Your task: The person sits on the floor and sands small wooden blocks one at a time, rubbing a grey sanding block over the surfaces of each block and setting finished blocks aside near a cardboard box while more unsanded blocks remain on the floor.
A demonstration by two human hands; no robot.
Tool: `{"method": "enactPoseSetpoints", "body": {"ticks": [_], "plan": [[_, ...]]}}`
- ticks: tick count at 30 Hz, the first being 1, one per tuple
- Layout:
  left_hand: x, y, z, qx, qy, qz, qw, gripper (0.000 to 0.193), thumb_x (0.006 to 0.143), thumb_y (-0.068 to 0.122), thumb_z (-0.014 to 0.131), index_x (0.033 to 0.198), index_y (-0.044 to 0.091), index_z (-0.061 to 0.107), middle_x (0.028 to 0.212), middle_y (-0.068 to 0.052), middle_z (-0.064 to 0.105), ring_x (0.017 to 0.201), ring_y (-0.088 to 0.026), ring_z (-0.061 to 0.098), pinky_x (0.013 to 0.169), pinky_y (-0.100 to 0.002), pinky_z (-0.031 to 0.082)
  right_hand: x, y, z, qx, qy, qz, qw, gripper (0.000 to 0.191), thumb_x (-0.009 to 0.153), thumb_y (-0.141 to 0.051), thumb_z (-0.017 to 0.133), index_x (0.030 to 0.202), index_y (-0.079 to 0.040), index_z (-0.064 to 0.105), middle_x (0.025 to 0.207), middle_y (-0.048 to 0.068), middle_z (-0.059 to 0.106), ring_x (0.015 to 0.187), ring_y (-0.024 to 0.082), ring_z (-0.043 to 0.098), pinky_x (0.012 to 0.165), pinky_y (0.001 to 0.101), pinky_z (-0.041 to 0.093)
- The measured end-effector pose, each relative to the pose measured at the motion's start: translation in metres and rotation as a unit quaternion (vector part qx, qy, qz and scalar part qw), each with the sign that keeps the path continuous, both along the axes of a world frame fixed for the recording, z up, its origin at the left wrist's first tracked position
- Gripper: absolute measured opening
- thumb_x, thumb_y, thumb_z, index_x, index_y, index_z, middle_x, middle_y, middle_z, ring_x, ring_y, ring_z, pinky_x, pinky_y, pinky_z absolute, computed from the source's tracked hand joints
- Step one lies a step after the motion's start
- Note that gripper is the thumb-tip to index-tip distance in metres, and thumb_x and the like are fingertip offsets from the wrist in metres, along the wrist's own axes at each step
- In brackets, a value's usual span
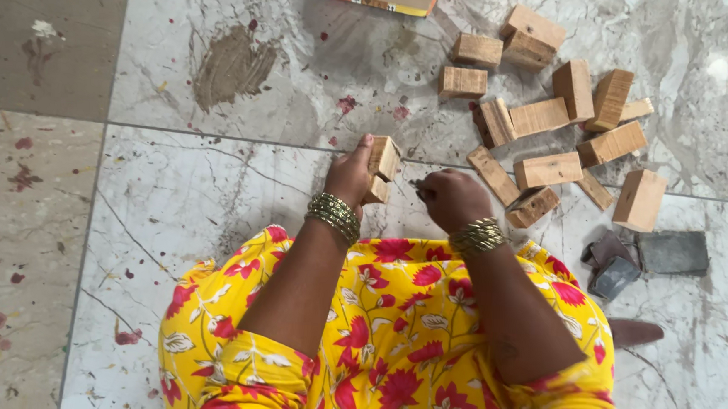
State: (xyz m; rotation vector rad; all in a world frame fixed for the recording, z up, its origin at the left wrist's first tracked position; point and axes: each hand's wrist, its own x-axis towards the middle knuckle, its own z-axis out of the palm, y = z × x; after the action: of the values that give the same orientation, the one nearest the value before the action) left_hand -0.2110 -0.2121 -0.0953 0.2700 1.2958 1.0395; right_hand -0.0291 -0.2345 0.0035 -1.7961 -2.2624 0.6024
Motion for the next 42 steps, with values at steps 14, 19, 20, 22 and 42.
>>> {"method": "enactPoseSetpoints", "body": {"ticks": [14, 19, 20, 22, 42], "plan": [[-0.002, -0.001, 0.021, -0.017, -0.033, -0.013, 0.999, 0.051, 0.100, 0.047, 0.057, 0.114, -0.001, 0.069, 0.091, -0.011, 0.072, 0.068, -0.021, 0.071, 0.052, -0.036, 0.059, -0.003, 0.000, -0.003, 0.038, 0.021, 0.014, 0.999, 0.009, 0.086, -0.020, 0.075, 0.084, -0.011, 0.076, 0.090, 0.010, 0.072, 0.081, 0.033, 0.070, 0.069, 0.0471, 0.056], [0.008, -0.005, 0.009, -0.005, 0.003, -0.021, 1.000, 0.048, 0.098, 0.044, 0.056, 0.109, 0.000, 0.071, 0.090, -0.011, 0.074, 0.069, -0.019, 0.073, 0.057, -0.036, 0.060, 0.000, -0.010, -0.003, 0.100, 0.166, 0.087, 0.977, 0.008, 0.088, -0.019, 0.070, 0.093, -0.014, 0.075, 0.094, 0.007, 0.072, 0.084, 0.030, 0.071, 0.074, 0.0425, 0.059], [0.011, -0.006, 0.001, 0.017, 0.024, -0.031, 0.999, 0.050, 0.099, 0.043, 0.058, 0.107, -0.004, 0.073, 0.090, -0.012, 0.075, 0.070, -0.018, 0.073, 0.059, -0.035, 0.061, -0.002, -0.013, -0.005, 0.102, 0.153, 0.089, 0.979, 0.009, 0.087, -0.018, 0.070, 0.093, -0.014, 0.076, 0.094, 0.007, 0.072, 0.083, 0.031, 0.071, 0.074, 0.0426, 0.058], [0.015, -0.007, -0.011, 0.026, 0.066, -0.037, 0.997, 0.050, 0.100, 0.043, 0.060, 0.106, -0.005, 0.074, 0.090, -0.012, 0.075, 0.070, -0.018, 0.072, 0.061, -0.036, 0.059, -0.005, -0.014, -0.010, 0.097, 0.129, 0.090, 0.983, 0.010, 0.085, -0.017, 0.069, 0.092, -0.015, 0.076, 0.093, 0.007, 0.072, 0.082, 0.031, 0.071, 0.072, 0.0432, 0.058], [-0.005, -0.005, 0.005, -0.023, -0.038, -0.010, 0.999, 0.048, 0.101, 0.045, 0.053, 0.119, 0.002, 0.064, 0.091, -0.011, 0.073, 0.070, -0.022, 0.074, 0.054, -0.037, 0.061, -0.008, -0.008, -0.009, -0.023, -0.062, 0.047, 0.997, 0.008, 0.087, -0.019, 0.070, 0.084, -0.015, 0.076, 0.088, 0.007, 0.072, 0.083, 0.030, 0.070, 0.072, 0.0458, 0.057]]}}
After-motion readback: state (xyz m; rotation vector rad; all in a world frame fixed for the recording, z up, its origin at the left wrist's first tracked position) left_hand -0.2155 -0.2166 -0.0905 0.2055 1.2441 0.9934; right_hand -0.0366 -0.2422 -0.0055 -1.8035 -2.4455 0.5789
